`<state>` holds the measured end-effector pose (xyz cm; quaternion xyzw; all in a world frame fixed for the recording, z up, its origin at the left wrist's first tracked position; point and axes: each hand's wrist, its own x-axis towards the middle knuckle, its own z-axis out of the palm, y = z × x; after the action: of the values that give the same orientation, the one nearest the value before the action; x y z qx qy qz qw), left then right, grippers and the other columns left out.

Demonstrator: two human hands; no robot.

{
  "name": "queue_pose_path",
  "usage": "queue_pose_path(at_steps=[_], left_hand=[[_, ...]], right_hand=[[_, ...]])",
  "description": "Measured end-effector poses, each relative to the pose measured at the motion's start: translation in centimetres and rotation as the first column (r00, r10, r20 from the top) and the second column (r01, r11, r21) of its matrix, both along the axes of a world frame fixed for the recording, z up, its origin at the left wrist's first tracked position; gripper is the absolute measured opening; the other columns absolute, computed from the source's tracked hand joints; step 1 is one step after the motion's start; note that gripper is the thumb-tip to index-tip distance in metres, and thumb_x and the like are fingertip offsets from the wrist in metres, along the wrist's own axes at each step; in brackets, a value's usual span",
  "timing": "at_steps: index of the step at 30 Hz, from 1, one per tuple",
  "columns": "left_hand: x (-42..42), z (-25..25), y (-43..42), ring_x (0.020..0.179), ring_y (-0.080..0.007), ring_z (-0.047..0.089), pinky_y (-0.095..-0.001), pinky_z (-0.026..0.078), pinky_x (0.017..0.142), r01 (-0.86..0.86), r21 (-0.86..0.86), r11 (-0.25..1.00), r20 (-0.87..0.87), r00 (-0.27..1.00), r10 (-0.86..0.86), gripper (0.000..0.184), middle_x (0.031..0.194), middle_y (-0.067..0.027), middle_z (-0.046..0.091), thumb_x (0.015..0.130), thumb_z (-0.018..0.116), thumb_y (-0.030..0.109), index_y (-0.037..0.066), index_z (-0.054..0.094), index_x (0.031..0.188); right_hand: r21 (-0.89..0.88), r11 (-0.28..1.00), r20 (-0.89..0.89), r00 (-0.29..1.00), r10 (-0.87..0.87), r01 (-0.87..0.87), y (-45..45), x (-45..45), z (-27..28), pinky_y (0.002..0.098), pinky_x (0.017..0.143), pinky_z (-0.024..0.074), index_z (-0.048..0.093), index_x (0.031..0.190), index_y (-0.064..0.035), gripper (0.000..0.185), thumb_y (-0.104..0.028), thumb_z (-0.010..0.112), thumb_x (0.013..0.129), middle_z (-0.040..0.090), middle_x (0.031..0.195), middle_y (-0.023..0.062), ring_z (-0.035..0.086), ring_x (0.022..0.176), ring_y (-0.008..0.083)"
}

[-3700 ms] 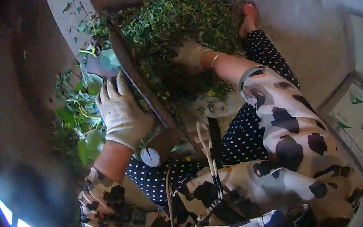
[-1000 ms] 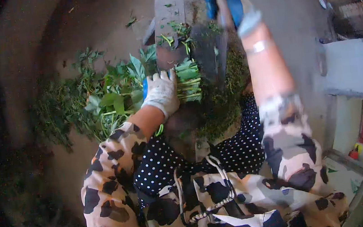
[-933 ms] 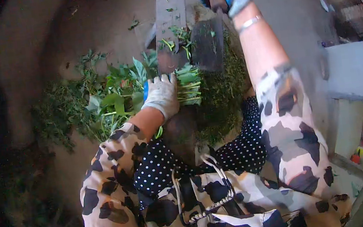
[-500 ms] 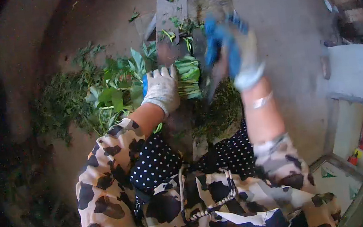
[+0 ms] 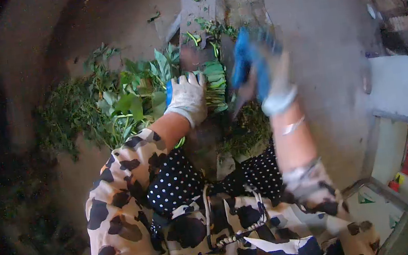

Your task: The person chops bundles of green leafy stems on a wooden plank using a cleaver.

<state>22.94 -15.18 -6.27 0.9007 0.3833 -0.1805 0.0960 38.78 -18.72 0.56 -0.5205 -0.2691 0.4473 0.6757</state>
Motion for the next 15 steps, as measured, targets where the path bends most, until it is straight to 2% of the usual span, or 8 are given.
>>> queue_pose_path(at_steps=[5, 6, 7, 8, 9, 10, 11, 15], left_hand=[[0.9, 0.8, 1.3, 0.111, -0.0315, 0.047, -0.0483, 0.036, 0.094, 0.065, -0.017, 0.998, -0.040, 0.997, -0.065, 0.071, 0.118, -0.0171, 0.049, 0.067, 0.065, 0.025, 0.001, 0.037, 0.128], [1.1, 1.3, 1.8, 0.110, -0.0324, 0.048, -0.0469, 0.035, 0.094, 0.061, -0.087, 0.994, -0.043, 0.997, -0.065, 0.064, 0.115, -0.0171, 0.050, 0.068, 0.061, 0.022, 0.002, 0.040, 0.125], [1.6, 2.0, 2.6, 0.108, -0.0327, 0.049, -0.0476, 0.036, 0.093, -0.001, -0.180, 0.984, -0.069, 0.998, -0.012, 0.061, 0.114, -0.0175, 0.051, 0.069, 0.061, 0.022, 0.001, 0.042, 0.122], [1.5, 1.8, 2.5, 0.106, -0.0328, 0.051, -0.0480, 0.036, 0.093, 0.005, -0.148, 0.989, -0.028, 1.000, -0.009, 0.062, 0.113, -0.0177, 0.052, 0.068, 0.062, 0.023, 0.000, 0.041, 0.122], [1.4, 1.2, 2.2, 0.107, -0.0327, 0.050, -0.0481, 0.036, 0.093, 0.014, -0.121, 0.992, -0.026, 0.999, -0.018, 0.063, 0.114, -0.0179, 0.051, 0.068, 0.063, 0.024, 0.000, 0.041, 0.122], [1.3, 0.5, 2.0, 0.108, -0.0327, 0.050, -0.0481, 0.036, 0.093, 0.015, -0.091, 0.996, -0.022, 1.000, -0.017, 0.063, 0.114, -0.0180, 0.051, 0.069, 0.063, 0.024, 0.000, 0.040, 0.123], [1.2, 0.0, 1.8, 0.108, -0.0327, 0.050, -0.0481, 0.036, 0.093, 0.004, -0.086, 0.996, -0.015, 1.000, -0.006, 0.063, 0.114, -0.0180, 0.051, 0.069, 0.063, 0.024, 0.000, 0.040, 0.123], [0.8, -0.4, 0.6, 0.106, -0.0324, 0.050, -0.0490, 0.038, 0.091, 0.024, 0.042, 0.999, 0.024, 0.999, -0.025, 0.061, 0.113, -0.0168, 0.051, 0.069, 0.063, 0.022, 0.003, 0.040, 0.123]], right_hand=[[-0.265, 0.945, 0.930, 0.208, 0.303, -0.190, 14.5, 10.3, 1.5, 0.0324, 0.065, 0.0489, 0.062, 0.095, -0.0054, 0.023, -0.021, 0.060, 0.078, 0.063, 0.074, 0.0104, 0.060, 0.069, 0.0121], [-0.104, 0.891, 0.534, 0.731, 0.425, -0.442, 14.5, 9.9, 1.7, 0.0293, 0.060, 0.0463, 0.061, 0.093, -0.0063, 0.019, -0.021, 0.060, 0.080, 0.056, 0.070, 0.0047, 0.055, 0.064, 0.0113], [0.183, 0.842, -0.107, 0.842, 0.529, -0.507, 14.1, 9.5, 1.9, 0.0262, 0.054, 0.0438, 0.059, 0.090, -0.0072, 0.017, -0.022, 0.060, 0.082, 0.049, 0.066, -0.0010, 0.051, 0.060, 0.0105], [-0.067, 0.946, 0.585, 0.755, 0.296, -0.318, 10.2, 7.5, 1.8, 0.0292, 0.052, 0.0447, 0.060, 0.087, -0.0067, 0.015, -0.021, 0.059, 0.082, 0.054, 0.065, 0.0018, 0.053, 0.058, 0.0134], [-0.109, 0.994, 0.981, 0.163, 0.108, -0.002, 5.6, 4.0, 2.1, 0.0322, 0.049, 0.0455, 0.061, 0.084, -0.0061, 0.014, -0.019, 0.058, 0.082, 0.058, 0.064, 0.0046, 0.056, 0.056, 0.0163], [0.370, 0.919, 0.666, 0.650, -0.365, 0.136, 3.6, 1.1, -2.0, 0.0288, 0.045, 0.0440, 0.060, 0.081, -0.0068, 0.010, -0.015, 0.058, 0.084, 0.057, 0.063, 0.0028, 0.054, 0.050, 0.0159], [0.245, 0.967, -0.004, 0.997, 0.075, -0.071, -1.3, -1.8, 0.0, 0.0265, 0.047, 0.0452, 0.060, 0.084, -0.0056, 0.007, -0.012, 0.059, 0.084, 0.059, 0.067, 0.0039, 0.054, 0.050, 0.0138], [0.135, 0.987, -0.003, 0.996, 0.084, -0.083, -1.6, -1.3, -0.3, 0.0266, 0.049, 0.0469, 0.061, 0.088, -0.0063, 0.011, -0.016, 0.062, 0.083, 0.060, 0.071, 0.0042, 0.056, 0.054, 0.0135]])
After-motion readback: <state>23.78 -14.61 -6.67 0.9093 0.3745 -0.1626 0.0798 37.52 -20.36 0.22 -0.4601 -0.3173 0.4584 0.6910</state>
